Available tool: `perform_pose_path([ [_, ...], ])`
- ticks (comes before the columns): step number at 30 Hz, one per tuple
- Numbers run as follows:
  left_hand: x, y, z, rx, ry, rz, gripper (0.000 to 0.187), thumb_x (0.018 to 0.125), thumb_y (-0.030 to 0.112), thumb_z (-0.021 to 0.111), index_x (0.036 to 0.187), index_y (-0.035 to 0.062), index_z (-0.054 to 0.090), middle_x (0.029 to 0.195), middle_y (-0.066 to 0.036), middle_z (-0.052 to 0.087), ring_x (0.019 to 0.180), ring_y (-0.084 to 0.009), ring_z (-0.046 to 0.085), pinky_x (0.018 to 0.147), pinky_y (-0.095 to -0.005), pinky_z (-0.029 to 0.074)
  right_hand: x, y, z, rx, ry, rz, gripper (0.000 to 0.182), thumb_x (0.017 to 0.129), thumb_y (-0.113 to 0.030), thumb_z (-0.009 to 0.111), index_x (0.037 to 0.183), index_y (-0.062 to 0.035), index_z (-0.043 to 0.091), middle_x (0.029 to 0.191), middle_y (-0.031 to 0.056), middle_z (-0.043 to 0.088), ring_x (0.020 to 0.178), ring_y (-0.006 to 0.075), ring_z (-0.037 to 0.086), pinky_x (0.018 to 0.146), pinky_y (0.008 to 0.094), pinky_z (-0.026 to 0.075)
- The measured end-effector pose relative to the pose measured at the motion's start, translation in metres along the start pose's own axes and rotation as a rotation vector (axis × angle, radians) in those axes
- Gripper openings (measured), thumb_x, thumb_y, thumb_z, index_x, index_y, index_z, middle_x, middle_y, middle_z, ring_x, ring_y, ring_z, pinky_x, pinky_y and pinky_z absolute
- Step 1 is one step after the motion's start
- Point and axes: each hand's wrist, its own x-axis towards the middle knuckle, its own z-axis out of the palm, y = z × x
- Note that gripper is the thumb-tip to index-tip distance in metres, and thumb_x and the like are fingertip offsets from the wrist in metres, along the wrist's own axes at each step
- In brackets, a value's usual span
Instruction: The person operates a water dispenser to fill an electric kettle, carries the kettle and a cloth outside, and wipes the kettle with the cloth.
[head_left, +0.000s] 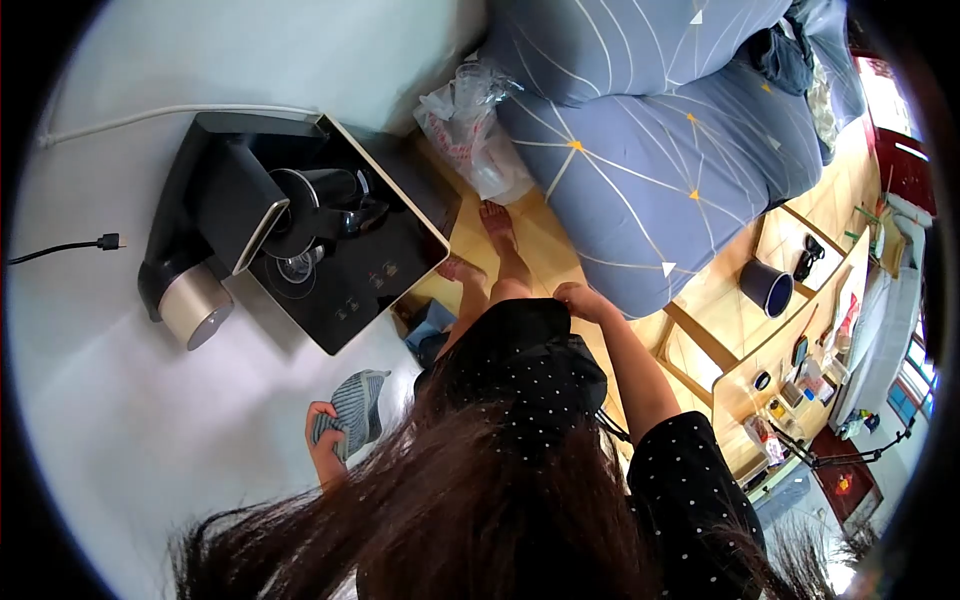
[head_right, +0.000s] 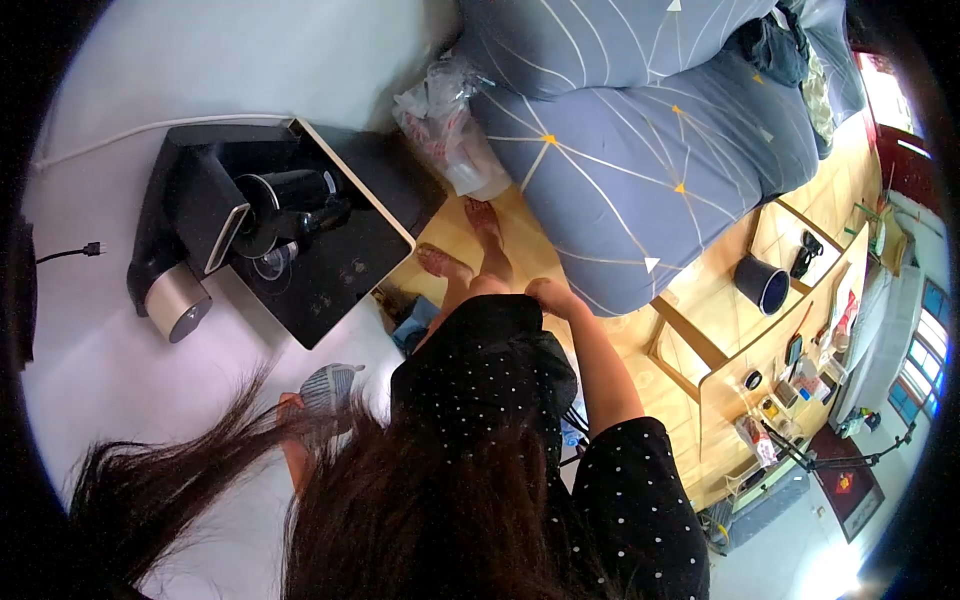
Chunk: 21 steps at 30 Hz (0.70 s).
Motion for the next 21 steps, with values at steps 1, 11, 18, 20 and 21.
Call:
perform_pose_path([
  [1, 0.000, -0.003, 0.001, -0.010, 0.001, 0.008, 0.025, 0.056, 0.011, 0.046, 0.079, 0.0042, 0.042, 0.081, -0.003, 0.036, 0.077, -0.0137, 0.034, 0.076, -0.0195, 0.026, 0.004, 0.002, 0.005, 0.101, -0.009, 0.138, 0.015, 0.080, -0.010, 0.053, 0.088, -0.0002, 0.061, 0.091, 0.0096, 0.060, 0.082, 0.0189, 0.057, 0.070, 0.0308, 0.046],
  [11, -0.012, -0.025, 0.010, -0.079, 0.021, 0.032, 0.025, 0.056, 0.008, 0.046, 0.080, 0.0033, 0.043, 0.080, -0.002, 0.037, 0.074, -0.0119, 0.035, 0.070, -0.0188, 0.027, 0.079, -0.098, 0.021, -0.480, 0.102, 0.223, 0.031, 0.082, -0.019, 0.048, 0.106, 0.0005, 0.055, 0.100, 0.0204, 0.061, 0.095, 0.0359, 0.060, 0.082, 0.0452, 0.048],
  [18, -0.032, -0.115, -0.026, -0.291, 0.156, -0.062, 0.022, 0.057, 0.006, 0.046, 0.078, 0.0017, 0.041, 0.079, -0.002, 0.036, 0.072, -0.0124, 0.034, 0.072, -0.0172, 0.024, 0.097, -0.244, 0.146, -0.363, -1.190, -0.448, 0.044, 0.086, -0.043, 0.044, 0.114, -0.0133, 0.061, 0.117, 0.0140, 0.059, 0.108, 0.0323, 0.053, 0.093, 0.0479, 0.039],
  [20, -0.037, -0.114, -0.021, -0.312, 0.179, -0.084, 0.022, 0.057, 0.006, 0.046, 0.078, 0.0019, 0.041, 0.079, -0.002, 0.036, 0.073, -0.0125, 0.034, 0.072, -0.0174, 0.024, 0.108, -0.217, 0.171, -0.397, -1.164, -0.516, 0.042, 0.087, -0.041, 0.045, 0.103, -0.0072, 0.063, 0.110, 0.0183, 0.060, 0.102, 0.0361, 0.054, 0.085, 0.0493, 0.041],
  [21, -0.038, -0.113, -0.018, -0.317, 0.186, -0.093, 0.022, 0.057, 0.006, 0.046, 0.078, 0.0020, 0.041, 0.079, -0.002, 0.036, 0.073, -0.0125, 0.034, 0.072, -0.0174, 0.025, 0.118, -0.194, 0.189, -0.413, -1.151, -0.549, 0.042, 0.088, -0.040, 0.045, 0.098, -0.0041, 0.064, 0.107, 0.0204, 0.060, 0.099, 0.0380, 0.055, 0.082, 0.0501, 0.043],
])
